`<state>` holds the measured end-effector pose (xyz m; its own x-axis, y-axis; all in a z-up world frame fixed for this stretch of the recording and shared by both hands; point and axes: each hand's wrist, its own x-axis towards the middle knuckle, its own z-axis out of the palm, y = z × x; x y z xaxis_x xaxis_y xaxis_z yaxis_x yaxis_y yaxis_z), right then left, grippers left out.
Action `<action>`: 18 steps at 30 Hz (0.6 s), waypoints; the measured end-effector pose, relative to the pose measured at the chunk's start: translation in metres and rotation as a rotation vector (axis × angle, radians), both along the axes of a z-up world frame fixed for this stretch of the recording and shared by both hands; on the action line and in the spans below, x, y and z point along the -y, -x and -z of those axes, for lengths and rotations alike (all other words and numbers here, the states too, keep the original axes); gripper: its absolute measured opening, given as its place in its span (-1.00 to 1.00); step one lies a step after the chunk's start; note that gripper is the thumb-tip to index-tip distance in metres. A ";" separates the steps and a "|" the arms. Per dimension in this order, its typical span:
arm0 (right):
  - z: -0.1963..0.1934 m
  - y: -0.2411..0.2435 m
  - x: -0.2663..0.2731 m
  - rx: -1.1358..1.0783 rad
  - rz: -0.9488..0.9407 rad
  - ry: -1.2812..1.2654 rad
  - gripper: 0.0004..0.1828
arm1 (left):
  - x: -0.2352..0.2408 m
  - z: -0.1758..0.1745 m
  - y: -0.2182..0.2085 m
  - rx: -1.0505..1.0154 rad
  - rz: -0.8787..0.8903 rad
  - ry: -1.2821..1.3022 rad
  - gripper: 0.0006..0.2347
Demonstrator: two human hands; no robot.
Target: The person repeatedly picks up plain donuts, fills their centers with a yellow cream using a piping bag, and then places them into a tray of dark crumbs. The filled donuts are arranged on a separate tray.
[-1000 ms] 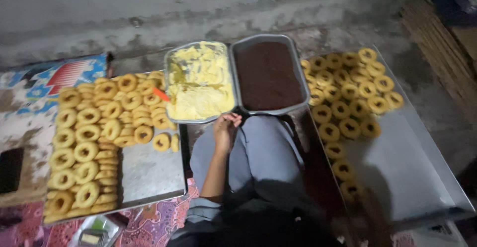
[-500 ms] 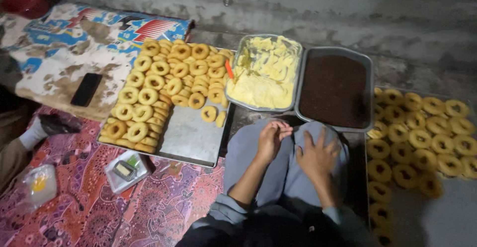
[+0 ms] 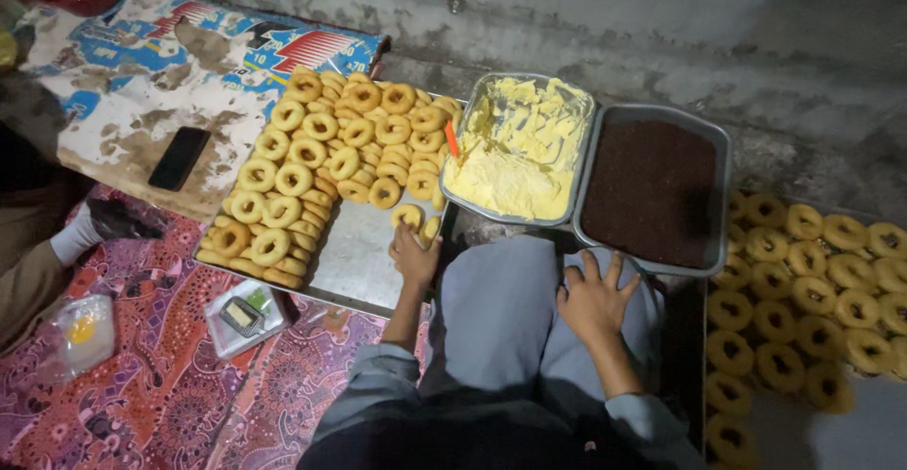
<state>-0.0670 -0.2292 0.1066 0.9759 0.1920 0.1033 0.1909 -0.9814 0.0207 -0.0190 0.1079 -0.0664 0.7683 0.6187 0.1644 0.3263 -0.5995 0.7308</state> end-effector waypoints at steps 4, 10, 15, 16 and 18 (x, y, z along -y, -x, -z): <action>-0.001 -0.002 -0.001 -0.026 0.019 0.012 -0.63 | -0.023 0.003 -0.006 -0.355 0.154 0.037 -0.29; -0.004 -0.002 -0.003 -0.061 0.018 -0.001 -0.61 | -0.020 0.010 -0.014 -0.520 0.189 -0.103 -0.44; -0.003 -0.001 -0.001 -0.063 0.027 0.014 -0.62 | -0.021 0.000 -0.016 -0.616 0.264 -0.142 -0.41; -0.003 -0.002 -0.002 -0.054 0.021 0.020 -0.62 | -0.024 -0.006 -0.018 -0.651 0.290 -0.189 -0.40; -0.003 -0.002 -0.004 -0.041 0.015 0.020 -0.63 | -0.027 -0.017 -0.020 -0.700 0.331 -0.260 -0.40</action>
